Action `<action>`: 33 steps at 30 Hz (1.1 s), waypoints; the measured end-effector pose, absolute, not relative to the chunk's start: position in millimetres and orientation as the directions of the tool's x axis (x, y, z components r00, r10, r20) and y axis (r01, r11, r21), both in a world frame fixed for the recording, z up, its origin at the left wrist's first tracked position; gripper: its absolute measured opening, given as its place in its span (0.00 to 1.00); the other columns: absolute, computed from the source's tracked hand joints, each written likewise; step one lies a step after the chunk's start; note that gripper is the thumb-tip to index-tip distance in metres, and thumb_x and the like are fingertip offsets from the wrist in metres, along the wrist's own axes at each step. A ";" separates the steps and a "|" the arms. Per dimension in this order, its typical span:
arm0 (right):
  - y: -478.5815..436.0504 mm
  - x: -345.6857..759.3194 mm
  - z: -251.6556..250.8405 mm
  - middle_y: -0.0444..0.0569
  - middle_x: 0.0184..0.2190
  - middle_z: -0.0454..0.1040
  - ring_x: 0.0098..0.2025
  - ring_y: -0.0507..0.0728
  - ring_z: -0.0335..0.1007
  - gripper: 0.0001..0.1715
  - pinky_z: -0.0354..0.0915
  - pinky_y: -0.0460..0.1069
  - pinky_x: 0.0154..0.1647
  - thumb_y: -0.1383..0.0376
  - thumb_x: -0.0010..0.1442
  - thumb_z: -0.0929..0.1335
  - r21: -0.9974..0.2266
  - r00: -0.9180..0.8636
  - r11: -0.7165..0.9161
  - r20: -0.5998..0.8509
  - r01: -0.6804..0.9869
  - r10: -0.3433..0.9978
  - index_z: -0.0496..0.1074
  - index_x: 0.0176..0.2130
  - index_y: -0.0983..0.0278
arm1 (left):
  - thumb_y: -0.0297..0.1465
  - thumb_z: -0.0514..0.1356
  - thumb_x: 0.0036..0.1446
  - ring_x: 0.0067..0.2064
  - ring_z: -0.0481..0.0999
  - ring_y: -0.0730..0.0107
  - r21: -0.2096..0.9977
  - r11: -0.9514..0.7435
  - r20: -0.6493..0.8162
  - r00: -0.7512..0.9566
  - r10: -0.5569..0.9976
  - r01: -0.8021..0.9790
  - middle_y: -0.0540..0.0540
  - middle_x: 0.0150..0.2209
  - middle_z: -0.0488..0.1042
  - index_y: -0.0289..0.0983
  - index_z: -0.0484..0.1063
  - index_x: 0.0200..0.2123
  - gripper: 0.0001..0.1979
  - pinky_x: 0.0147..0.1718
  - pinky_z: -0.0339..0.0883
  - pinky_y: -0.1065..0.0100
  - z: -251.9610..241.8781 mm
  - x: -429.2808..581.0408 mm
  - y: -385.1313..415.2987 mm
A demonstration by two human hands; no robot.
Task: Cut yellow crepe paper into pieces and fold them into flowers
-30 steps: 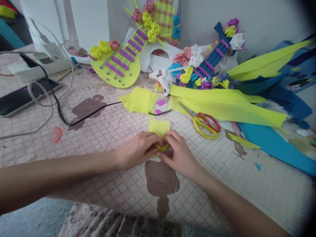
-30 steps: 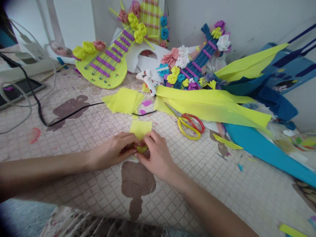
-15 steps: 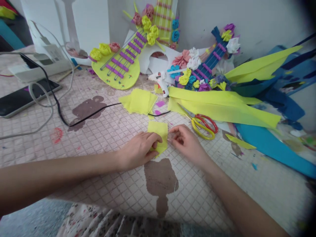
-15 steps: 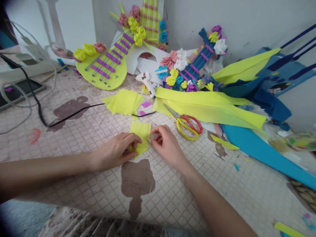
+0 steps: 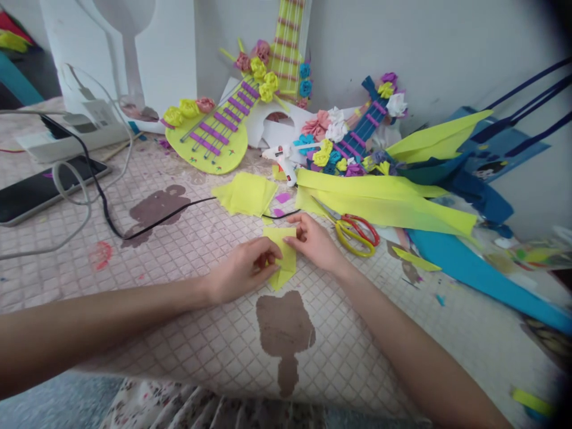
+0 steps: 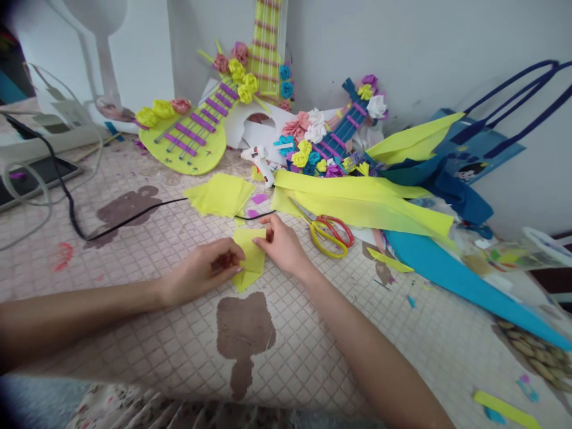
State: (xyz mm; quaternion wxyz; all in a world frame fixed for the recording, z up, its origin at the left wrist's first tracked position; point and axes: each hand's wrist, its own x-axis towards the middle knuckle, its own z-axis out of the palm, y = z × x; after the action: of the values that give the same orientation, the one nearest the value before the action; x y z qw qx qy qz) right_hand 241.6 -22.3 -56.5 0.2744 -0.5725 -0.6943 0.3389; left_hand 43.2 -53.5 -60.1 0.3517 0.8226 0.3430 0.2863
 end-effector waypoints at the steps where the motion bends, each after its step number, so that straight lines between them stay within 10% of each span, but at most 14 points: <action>1: -22.1 242.0 -56.5 0.38 0.24 0.65 0.26 0.51 0.62 0.19 0.59 0.47 0.28 0.65 0.52 0.69 -0.820 -0.202 0.104 -0.015 0.562 0.979 0.65 0.44 0.62 | 0.27 0.54 0.57 0.30 0.68 0.76 0.790 -0.496 0.245 0.557 0.793 0.360 0.49 0.32 0.69 0.37 0.65 0.37 0.03 0.29 0.65 0.72 -61.1 42.2 -50.7; 8: -34.5 246.4 -51.1 0.40 0.28 0.70 0.26 0.49 0.63 0.16 0.59 0.44 0.23 0.60 0.50 0.72 -0.998 -0.125 -0.041 -0.034 -0.055 0.992 0.67 0.39 0.60 | 0.35 0.58 0.57 0.55 0.65 0.62 0.967 -0.237 0.185 0.386 0.904 0.090 0.39 0.54 0.64 0.38 0.58 0.53 0.22 0.49 0.65 0.59 -64.0 40.0 -36.4; 13: -38.5 245.8 -52.6 0.39 0.27 0.71 0.27 0.49 0.65 0.13 0.61 0.43 0.24 0.61 0.48 0.74 -0.930 -0.010 -0.031 -0.029 -0.368 1.000 0.69 0.33 0.59 | 0.34 0.61 0.54 0.49 0.71 0.64 0.989 0.124 -0.052 0.595 0.802 -0.080 0.40 0.46 0.71 0.36 0.53 0.56 0.29 0.48 0.65 0.58 -55.0 37.6 -39.0; 23: -51.9 239.1 -45.9 0.42 0.42 0.77 0.49 0.56 0.71 0.12 0.68 0.52 0.49 0.62 0.52 0.71 -0.777 -0.109 -0.199 -0.167 -0.597 0.980 0.72 0.40 0.57 | 0.35 0.64 0.51 0.51 0.69 0.63 0.976 0.196 -0.110 0.554 0.825 -0.099 0.39 0.52 0.67 0.35 0.63 0.50 0.24 0.49 0.64 0.59 -55.2 35.4 -38.8; 33: -53.6 237.6 -55.9 0.43 0.45 0.77 0.51 0.57 0.69 0.16 0.68 0.53 0.50 0.59 0.54 0.70 -0.785 -0.103 -0.199 -0.172 -0.586 0.980 0.71 0.44 0.56 | 0.37 0.67 0.48 0.33 0.78 0.72 0.865 0.479 -0.291 0.628 0.722 -0.150 0.47 0.32 0.78 0.33 0.68 0.32 0.15 0.37 0.69 0.69 -51.7 34.3 -37.5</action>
State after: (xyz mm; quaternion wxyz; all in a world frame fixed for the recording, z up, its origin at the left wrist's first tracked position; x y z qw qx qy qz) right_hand 237.6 -53.6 -55.9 0.5684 -0.3540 -0.2780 0.6887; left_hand 34.3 -37.5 -51.7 0.7930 0.4302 0.3326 0.2748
